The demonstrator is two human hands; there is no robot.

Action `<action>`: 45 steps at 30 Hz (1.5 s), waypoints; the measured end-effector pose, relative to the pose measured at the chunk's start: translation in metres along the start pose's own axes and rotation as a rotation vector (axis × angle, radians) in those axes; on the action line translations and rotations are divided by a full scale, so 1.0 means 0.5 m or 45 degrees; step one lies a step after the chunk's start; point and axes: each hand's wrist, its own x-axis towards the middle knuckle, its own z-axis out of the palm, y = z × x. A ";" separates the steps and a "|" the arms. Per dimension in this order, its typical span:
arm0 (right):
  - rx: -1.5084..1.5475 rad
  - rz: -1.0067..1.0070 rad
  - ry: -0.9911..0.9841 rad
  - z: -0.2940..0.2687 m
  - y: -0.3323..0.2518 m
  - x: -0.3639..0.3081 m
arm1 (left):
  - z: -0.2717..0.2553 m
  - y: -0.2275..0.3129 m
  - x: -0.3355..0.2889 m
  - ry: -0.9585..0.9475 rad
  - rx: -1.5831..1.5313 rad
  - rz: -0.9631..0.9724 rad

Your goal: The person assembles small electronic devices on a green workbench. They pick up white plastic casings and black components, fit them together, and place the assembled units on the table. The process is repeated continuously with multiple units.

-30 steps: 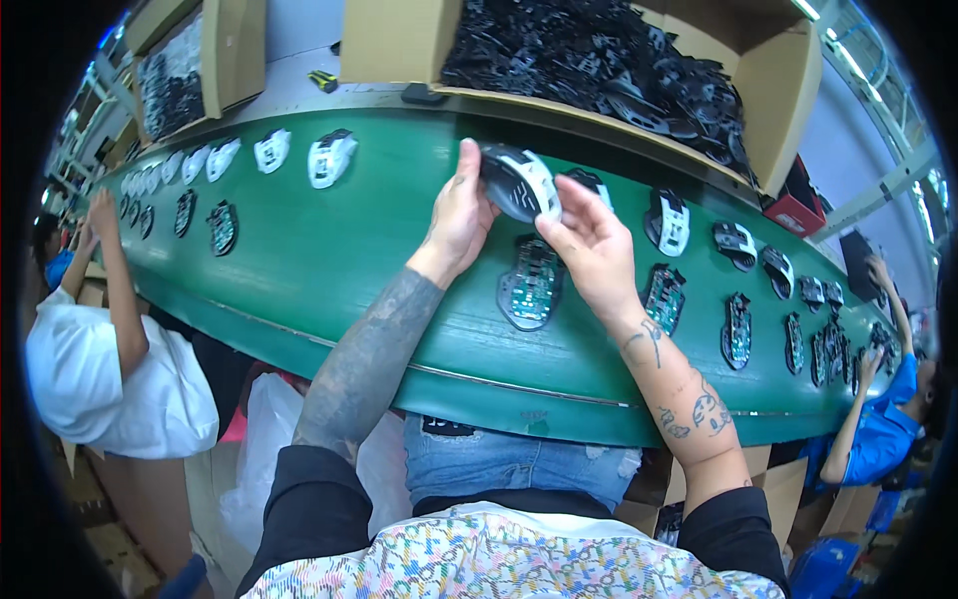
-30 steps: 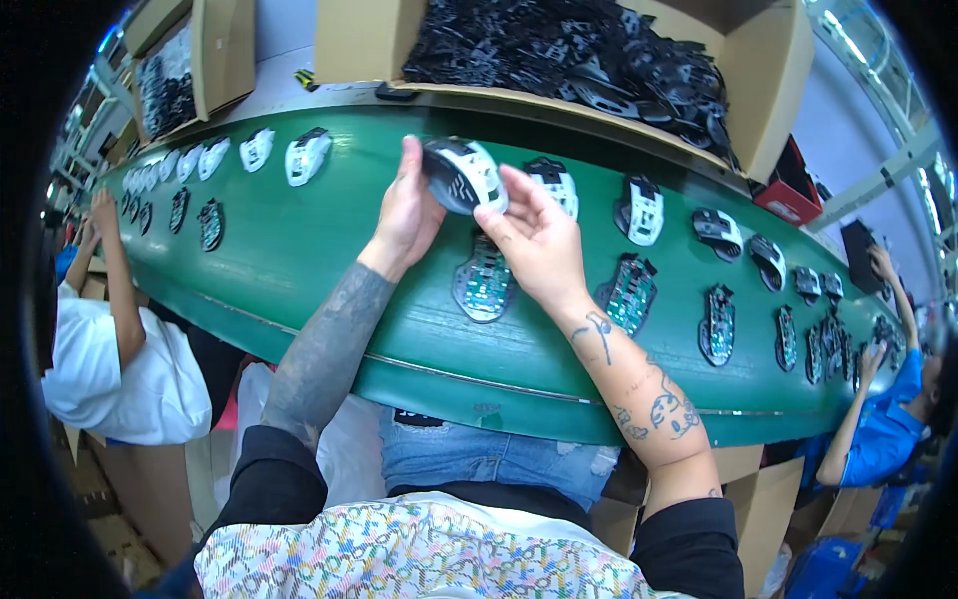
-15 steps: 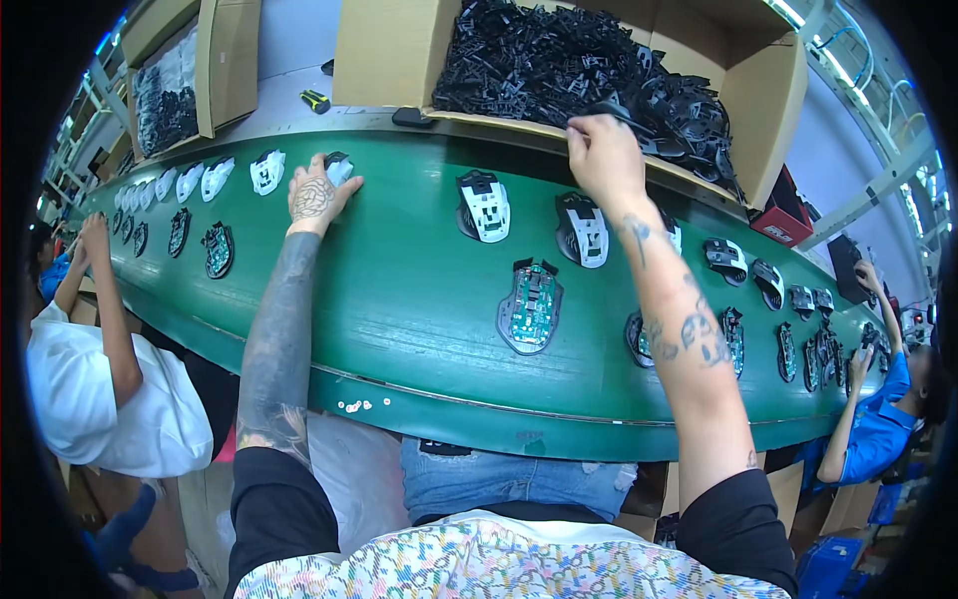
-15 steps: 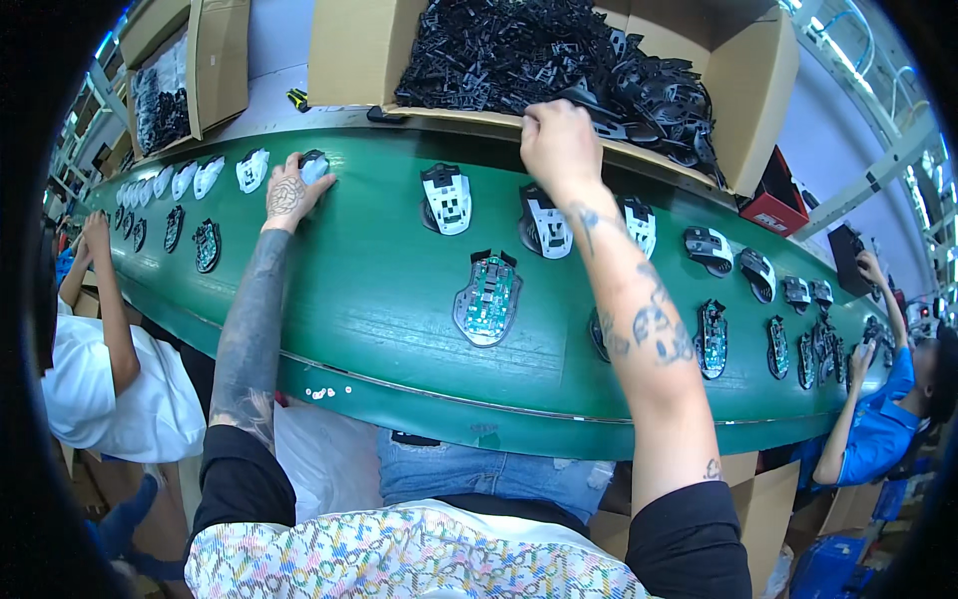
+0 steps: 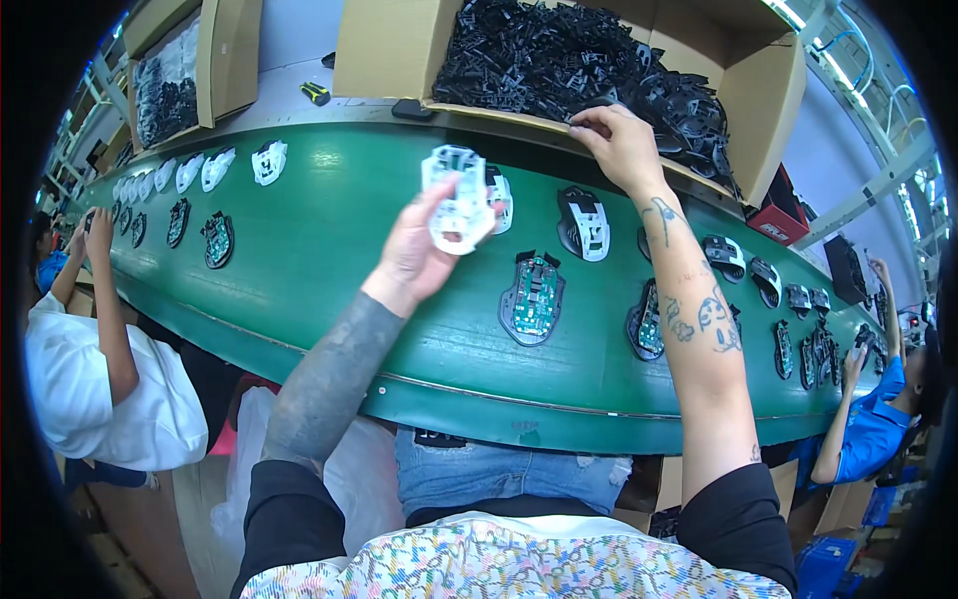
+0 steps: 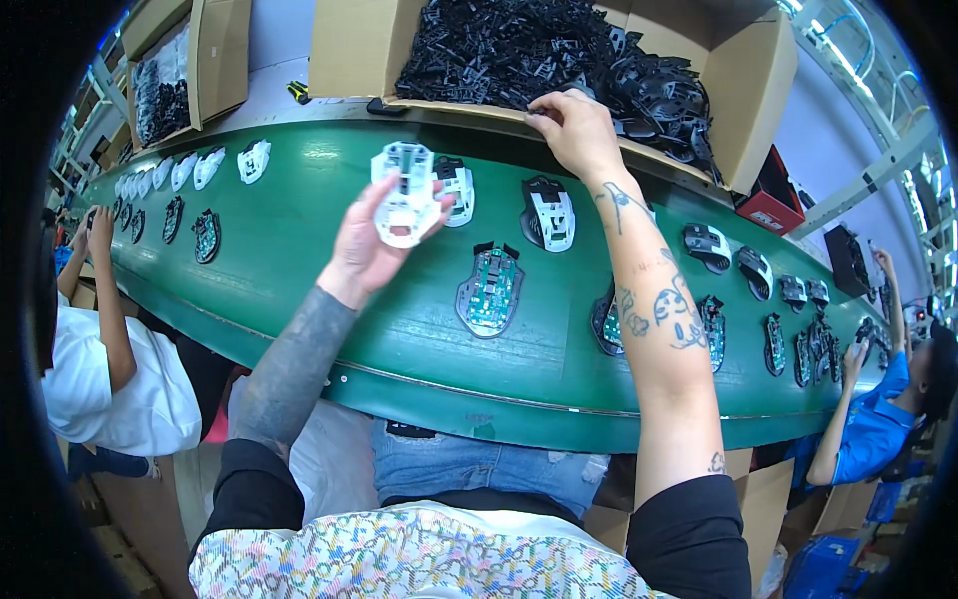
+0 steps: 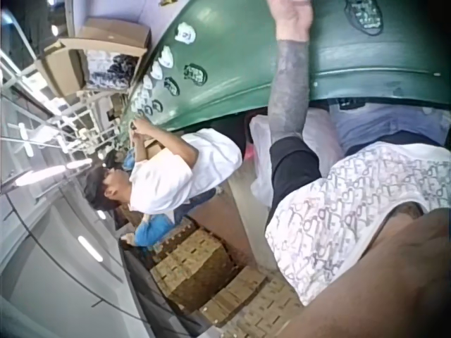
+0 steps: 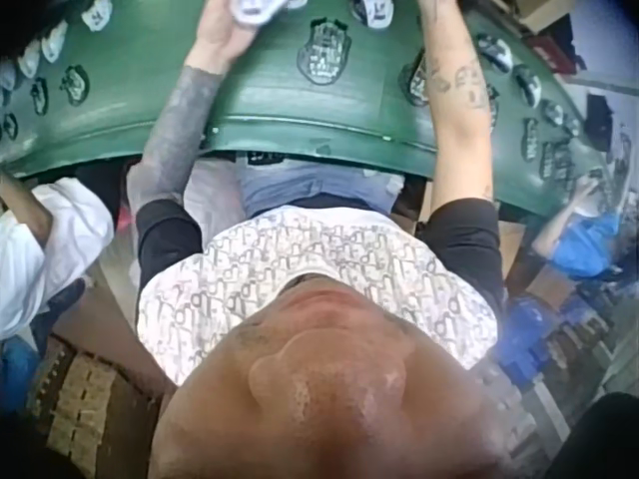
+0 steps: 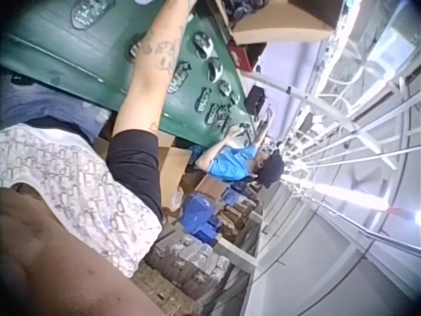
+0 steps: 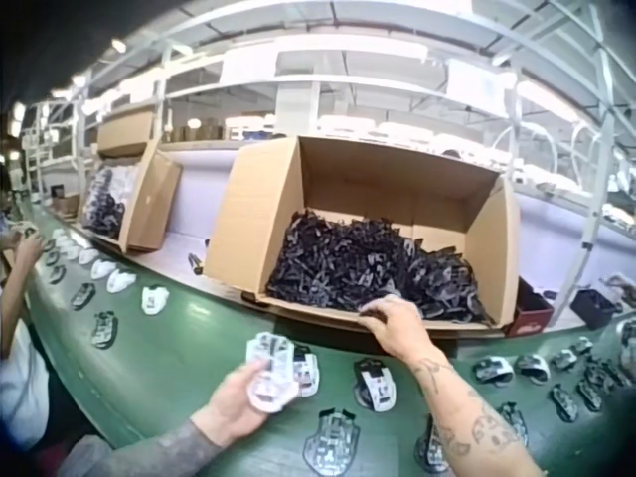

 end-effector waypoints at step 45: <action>0.312 -0.170 0.136 -0.006 -0.165 -0.290 | 0.053 -0.104 -0.023 -0.137 0.570 0.218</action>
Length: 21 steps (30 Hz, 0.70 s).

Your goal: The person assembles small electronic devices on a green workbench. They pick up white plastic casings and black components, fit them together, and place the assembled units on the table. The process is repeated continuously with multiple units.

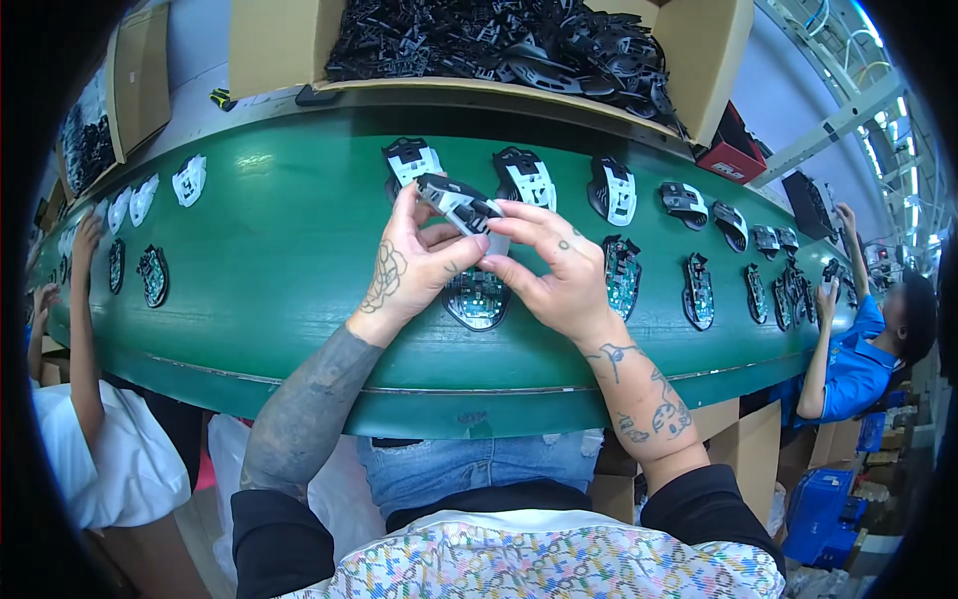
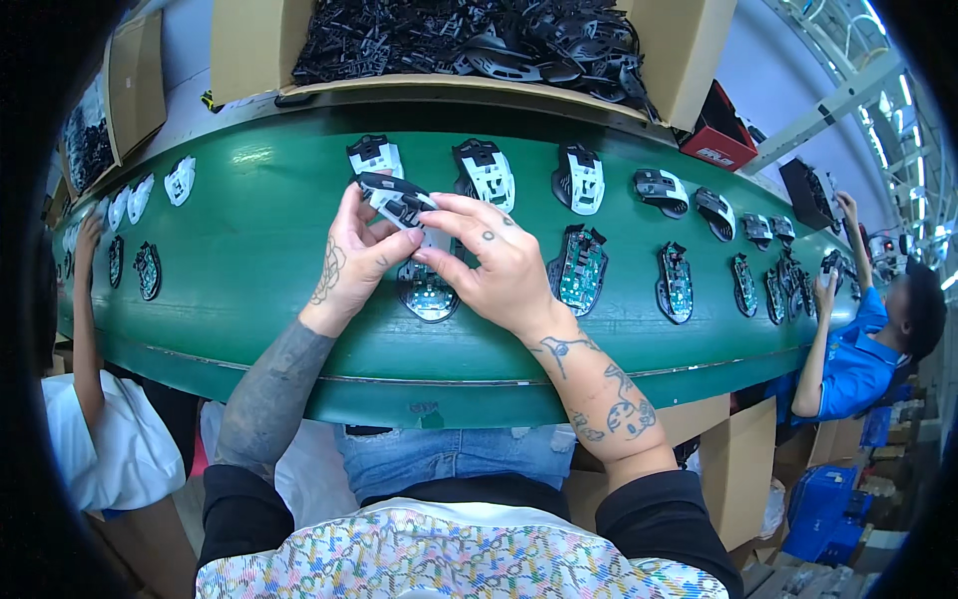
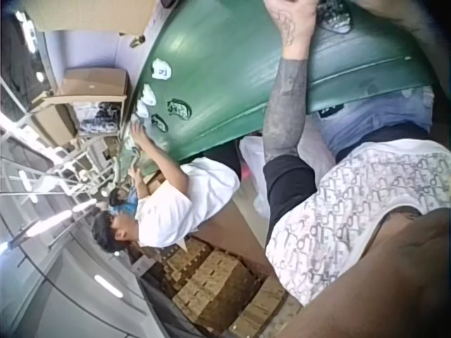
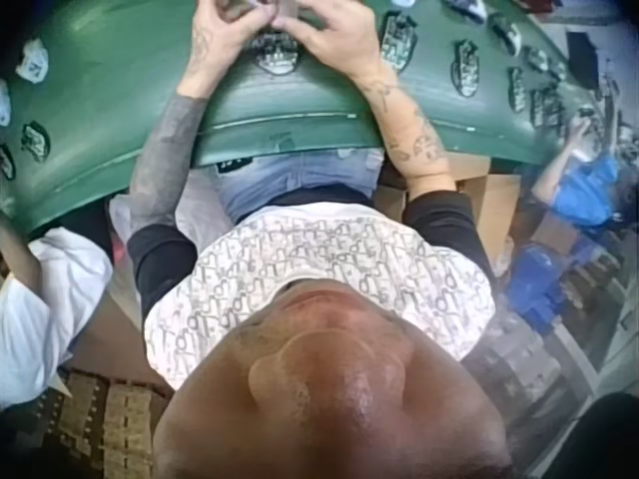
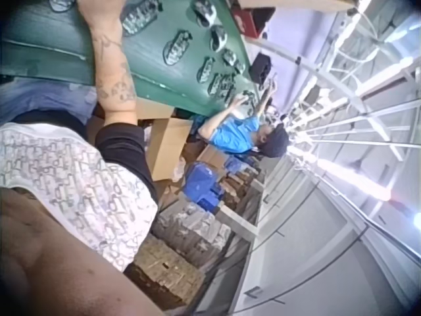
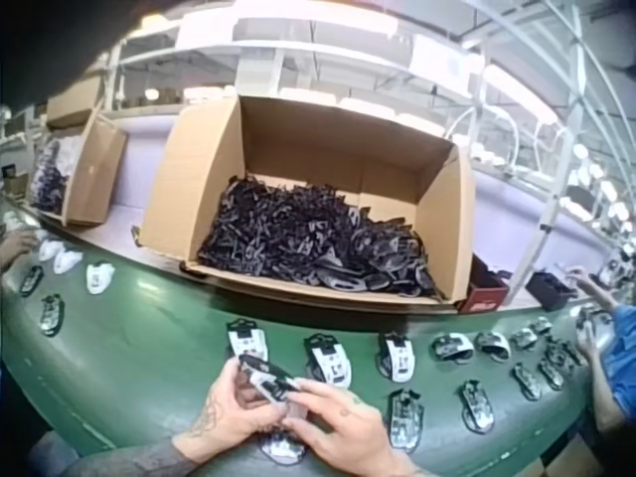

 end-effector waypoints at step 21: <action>-1.368 0.715 0.152 -0.268 0.295 0.143 | -0.036 0.025 0.014 -0.013 0.010 -0.023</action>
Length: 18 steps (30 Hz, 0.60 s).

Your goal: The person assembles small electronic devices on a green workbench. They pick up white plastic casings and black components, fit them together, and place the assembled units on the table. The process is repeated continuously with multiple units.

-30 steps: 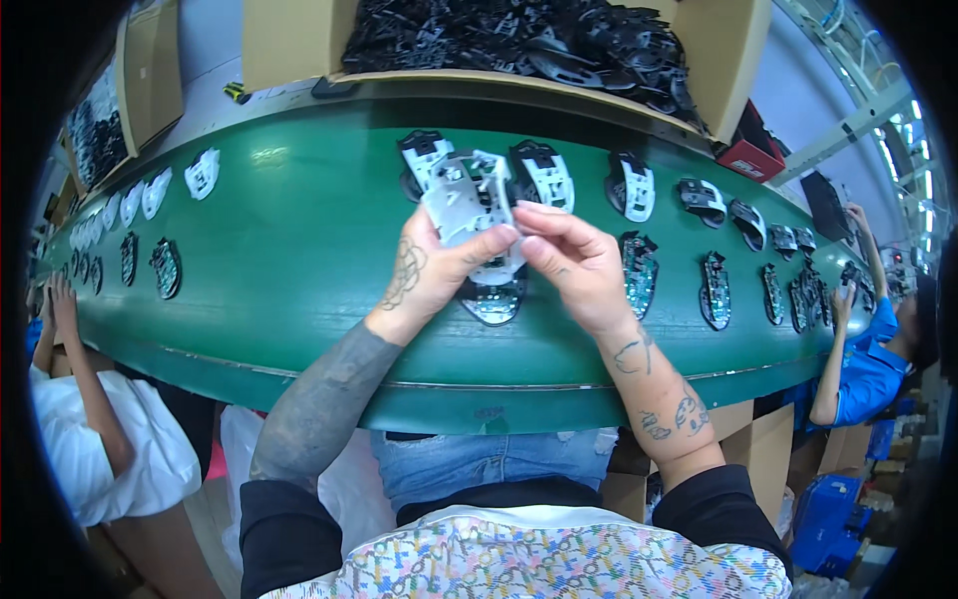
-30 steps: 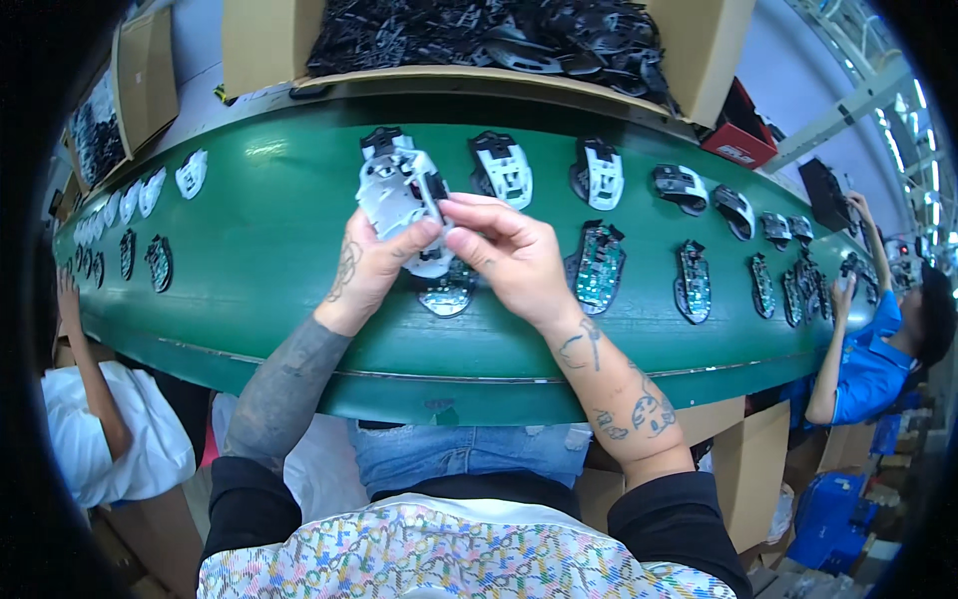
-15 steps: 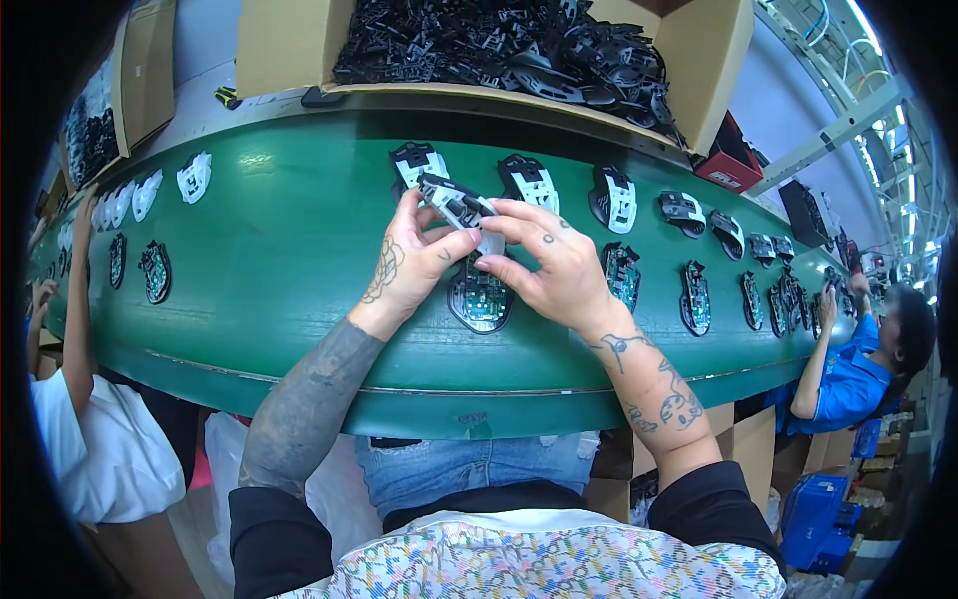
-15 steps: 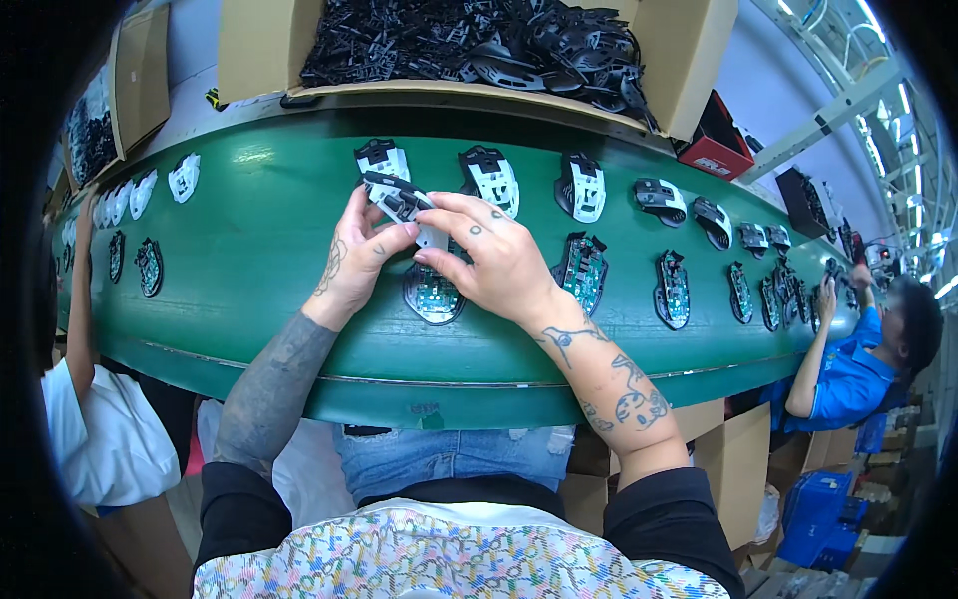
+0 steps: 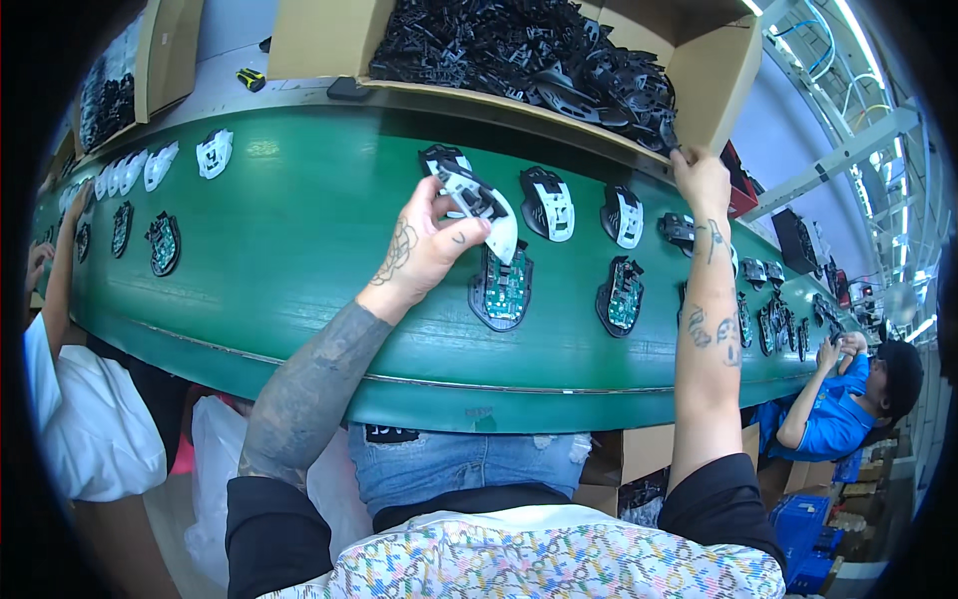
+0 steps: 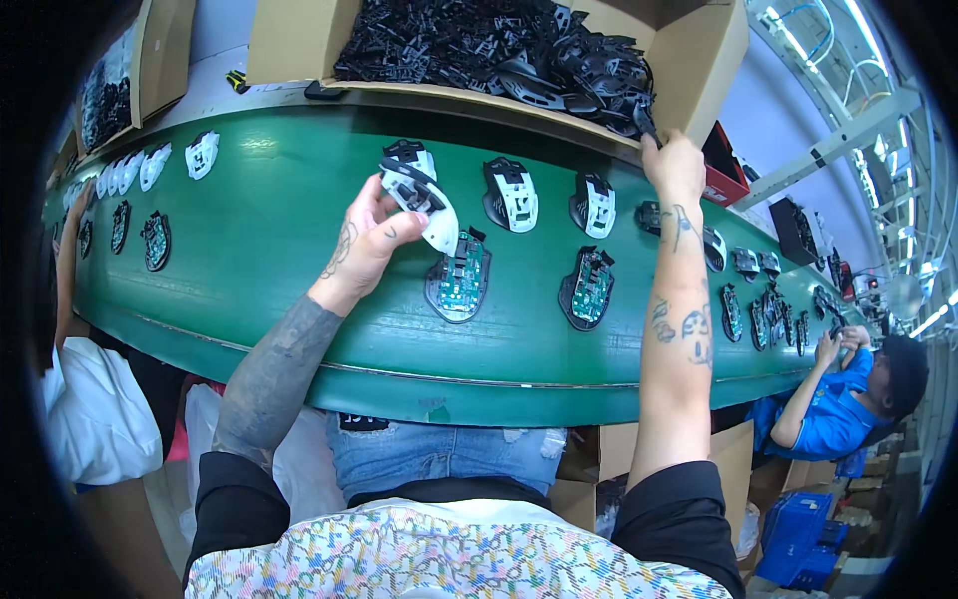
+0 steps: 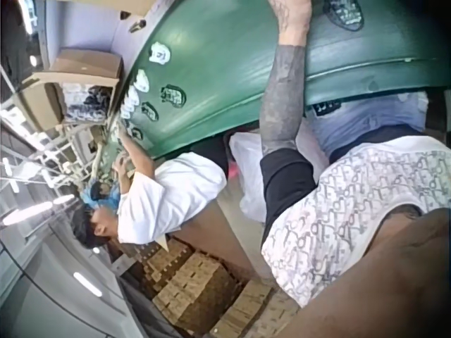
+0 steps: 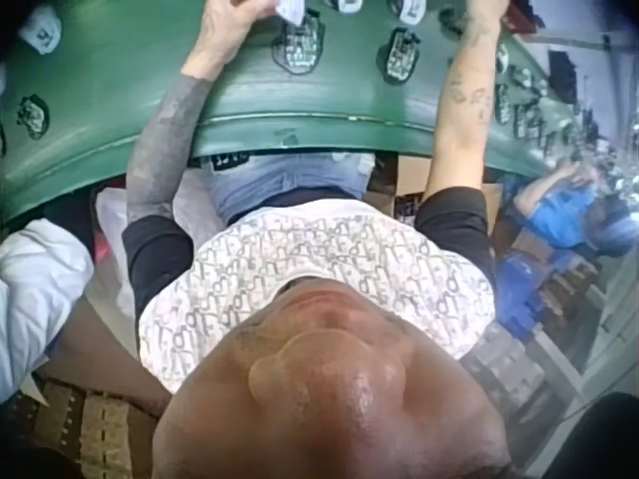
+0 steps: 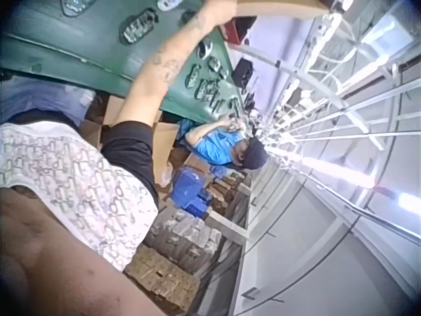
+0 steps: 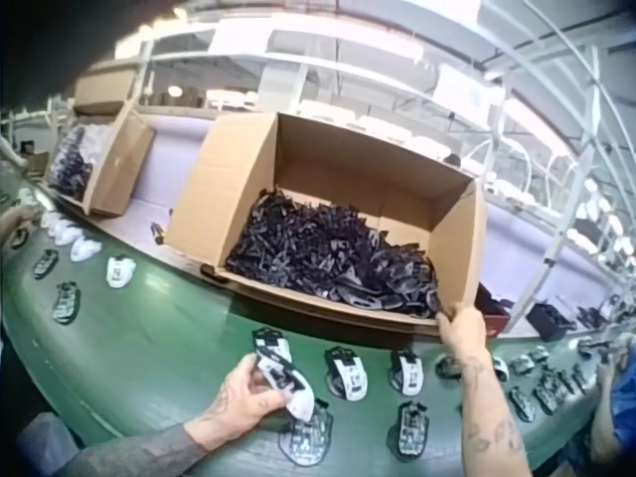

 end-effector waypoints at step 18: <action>1.863 0.193 -0.194 -0.082 -0.088 -0.078 | -0.007 0.008 -0.004 0.041 -0.134 -0.081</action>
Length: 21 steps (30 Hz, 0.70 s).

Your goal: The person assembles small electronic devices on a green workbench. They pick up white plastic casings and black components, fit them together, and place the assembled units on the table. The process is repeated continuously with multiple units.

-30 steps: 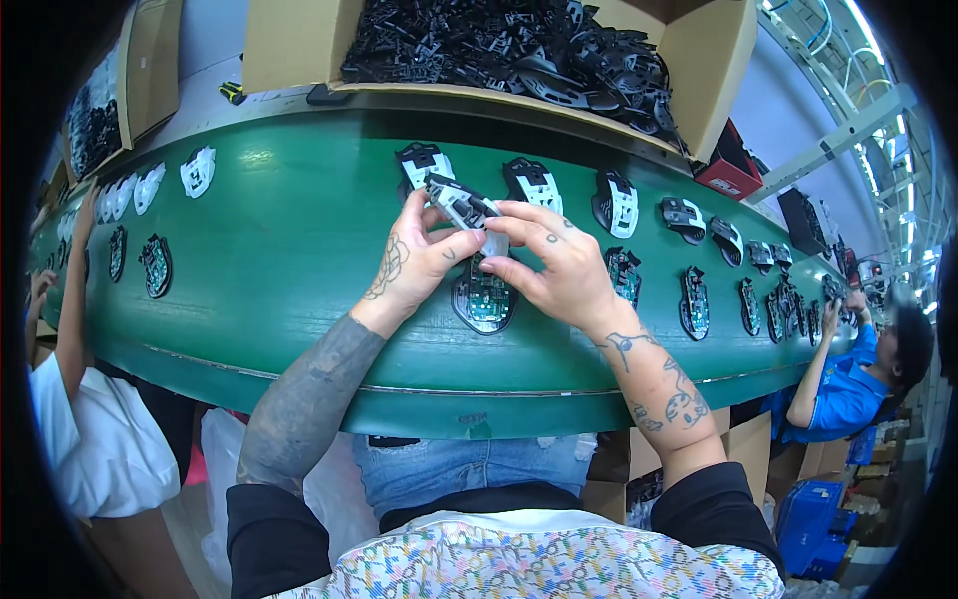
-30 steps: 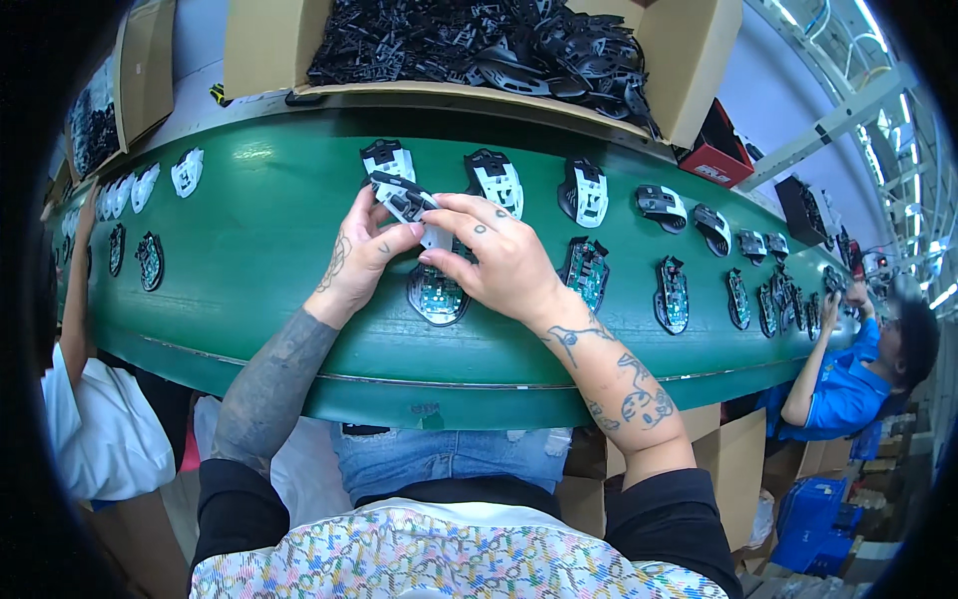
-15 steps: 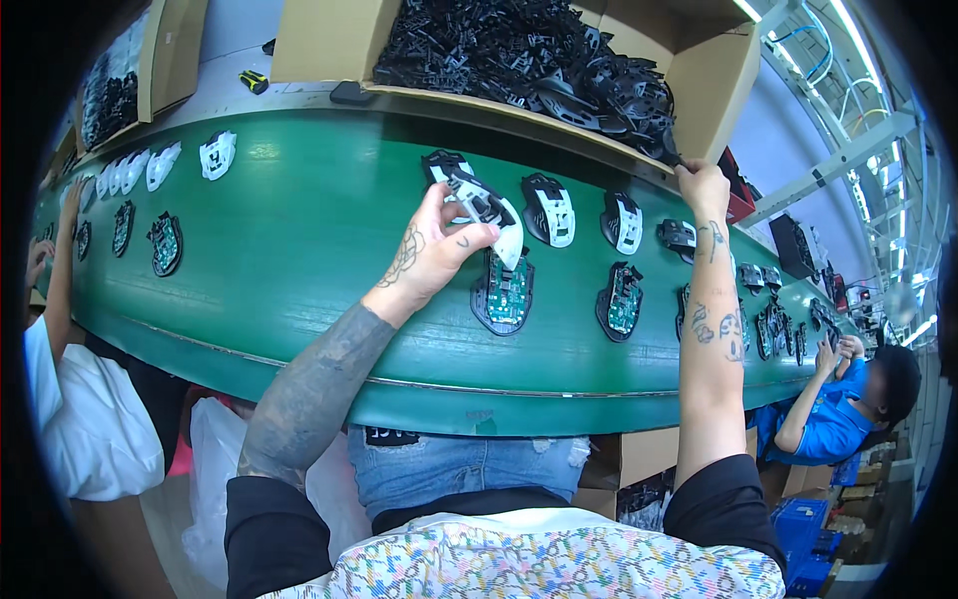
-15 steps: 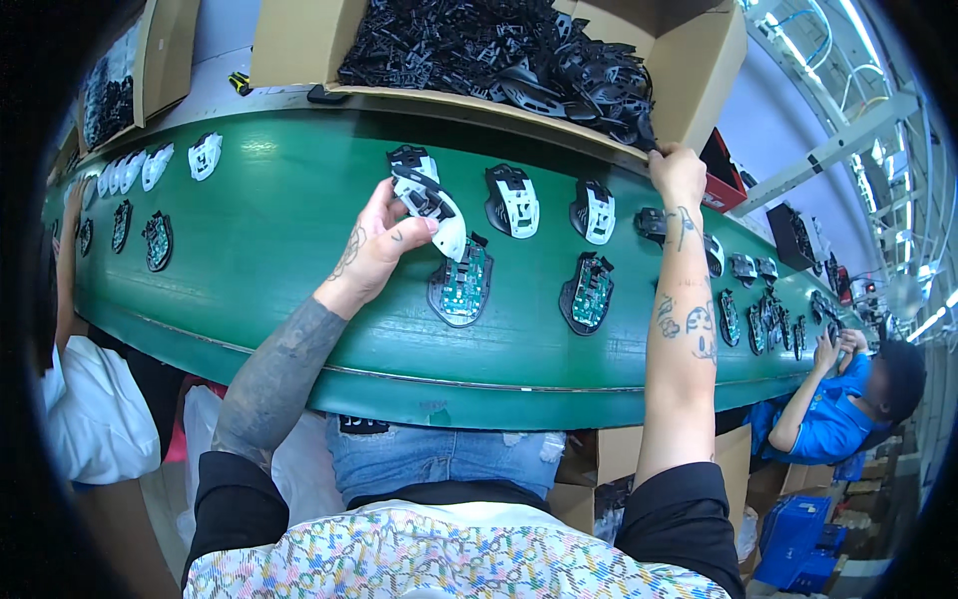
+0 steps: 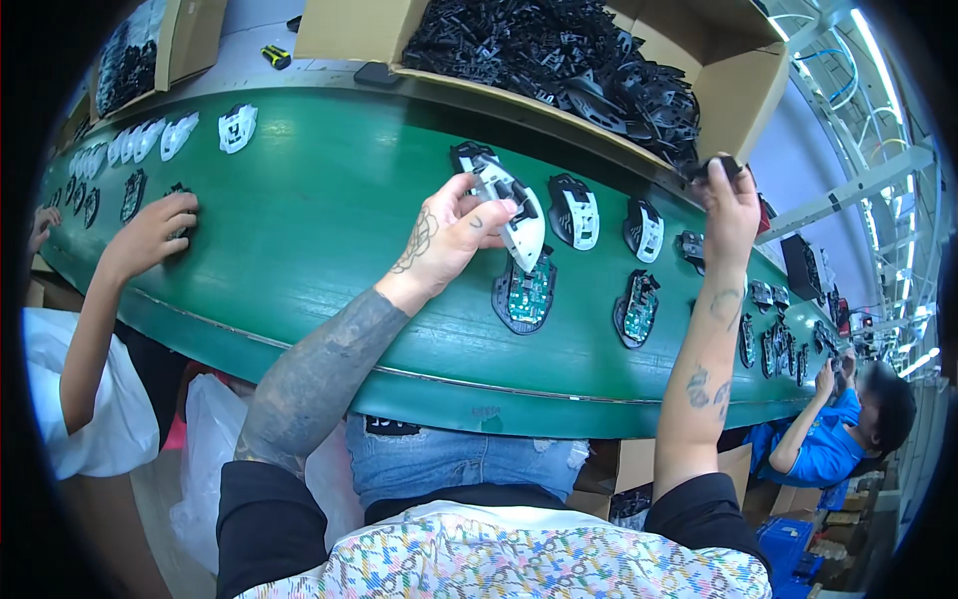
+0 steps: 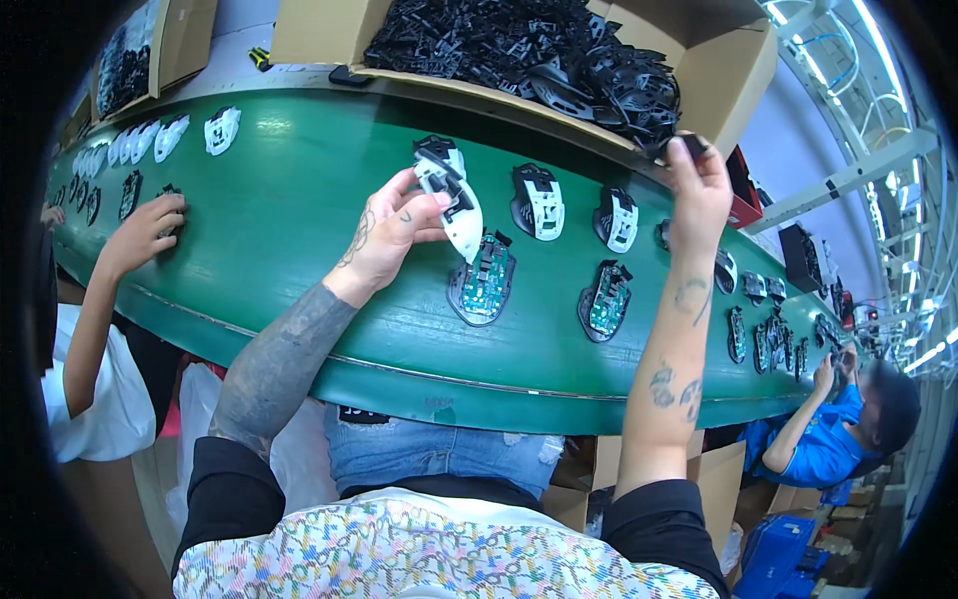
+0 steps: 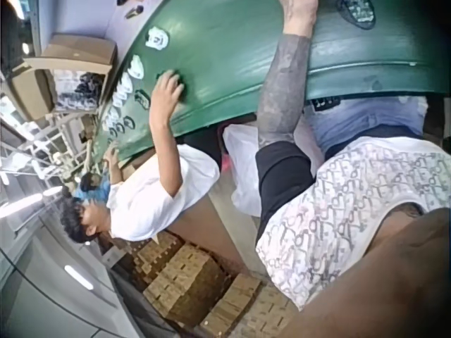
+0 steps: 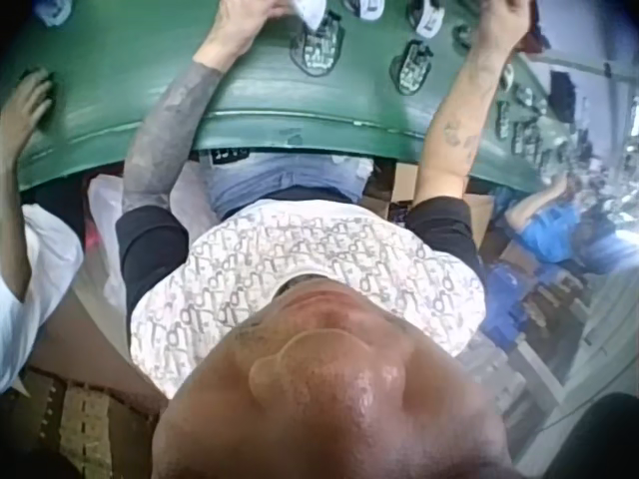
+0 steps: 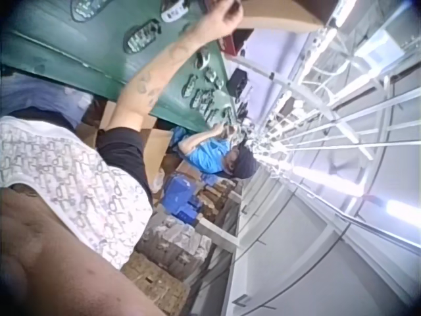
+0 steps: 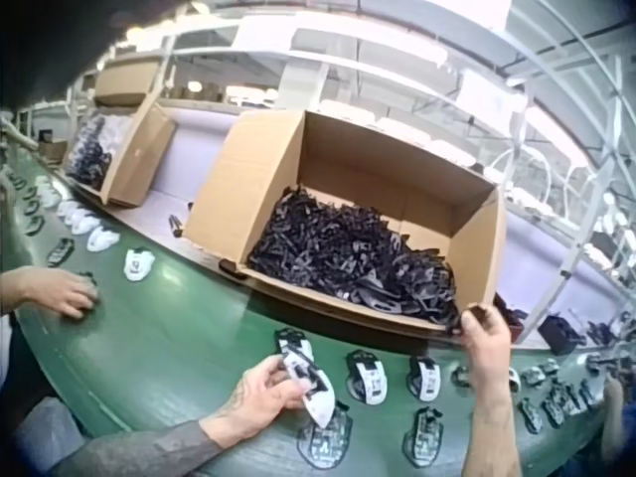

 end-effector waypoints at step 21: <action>0.322 0.432 -0.611 0.181 -0.001 -0.242 | -0.009 -0.019 -0.004 -0.145 0.550 -0.140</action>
